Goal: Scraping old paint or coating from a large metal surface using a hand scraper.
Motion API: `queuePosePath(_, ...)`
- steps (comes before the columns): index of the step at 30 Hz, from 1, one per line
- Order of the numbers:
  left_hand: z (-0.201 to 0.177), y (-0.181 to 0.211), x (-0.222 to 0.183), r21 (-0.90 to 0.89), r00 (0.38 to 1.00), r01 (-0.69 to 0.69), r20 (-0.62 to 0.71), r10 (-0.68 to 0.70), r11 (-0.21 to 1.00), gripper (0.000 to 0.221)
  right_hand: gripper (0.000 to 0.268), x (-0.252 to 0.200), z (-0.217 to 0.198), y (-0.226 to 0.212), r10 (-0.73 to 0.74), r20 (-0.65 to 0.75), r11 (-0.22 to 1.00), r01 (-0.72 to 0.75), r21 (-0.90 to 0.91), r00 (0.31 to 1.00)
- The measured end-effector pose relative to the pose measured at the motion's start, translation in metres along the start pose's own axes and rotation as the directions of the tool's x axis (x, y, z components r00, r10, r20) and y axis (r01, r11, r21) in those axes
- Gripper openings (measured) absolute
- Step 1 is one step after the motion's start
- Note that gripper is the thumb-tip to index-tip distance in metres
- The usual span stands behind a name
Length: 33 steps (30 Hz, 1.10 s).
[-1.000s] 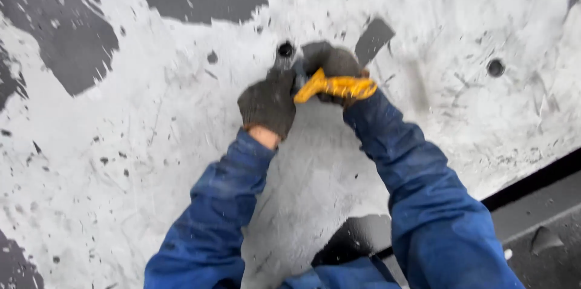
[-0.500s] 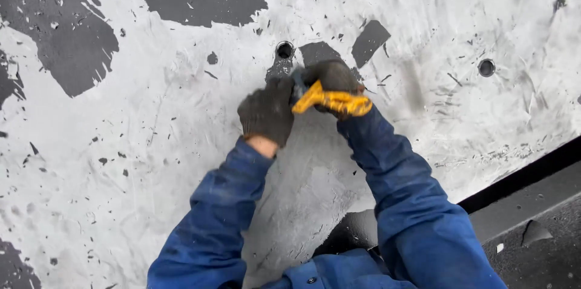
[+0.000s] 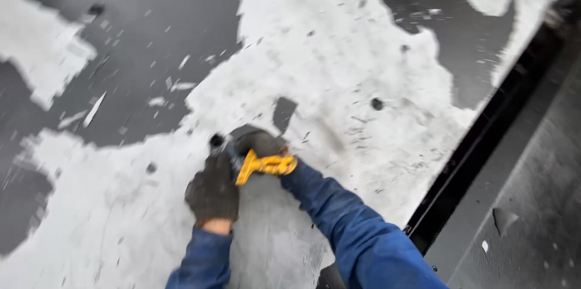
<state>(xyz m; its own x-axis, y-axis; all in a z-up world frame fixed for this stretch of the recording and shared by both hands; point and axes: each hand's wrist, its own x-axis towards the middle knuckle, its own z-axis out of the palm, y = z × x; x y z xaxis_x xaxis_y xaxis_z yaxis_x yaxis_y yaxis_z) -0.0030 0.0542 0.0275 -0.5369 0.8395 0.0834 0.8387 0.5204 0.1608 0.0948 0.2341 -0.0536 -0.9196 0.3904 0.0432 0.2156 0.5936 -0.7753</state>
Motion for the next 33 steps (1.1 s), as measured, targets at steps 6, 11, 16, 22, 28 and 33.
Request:
queuePosePath(6,-0.017,-0.001,-0.005,-0.237,0.983,0.033,-0.169,-0.075,0.971,0.048,0.044,-0.001,-0.032,-0.077,-0.245,-0.071,0.966,0.238,-0.102,0.967)
queuePosePath(11,-0.017,0.0,-0.006,-0.149,0.987,0.119,-0.09,-0.134,0.982,0.041,0.039,-0.001,-0.004,-0.043,-0.194,-0.062,0.977,0.187,-0.104,0.979)
queuePosePath(16,0.01,-0.012,-0.015,-0.152,0.984,0.064,-0.158,-0.088,0.986,0.044,0.037,0.001,0.027,-0.024,-0.105,0.025,0.982,0.108,-0.155,0.994)
queuePosePath(22,0.015,-0.012,-0.013,-0.122,0.984,0.117,-0.117,-0.131,0.986,0.051,0.037,0.018,0.019,-0.012,-0.035,0.03,0.962,0.041,-0.269,0.999)
queuePosePath(28,0.006,-0.01,-0.01,-0.133,0.979,0.185,-0.061,-0.194,0.974,0.052,0.046,0.021,0.028,0.006,-0.127,-0.011,0.962,0.12,-0.245,0.992)
queuePosePath(33,0.008,-0.01,-0.011,-0.157,0.983,0.15,-0.079,-0.164,0.976,0.051,0.042,0.02,0.022,0.0,-0.019,0.03,0.976,0.025,-0.217,0.999)
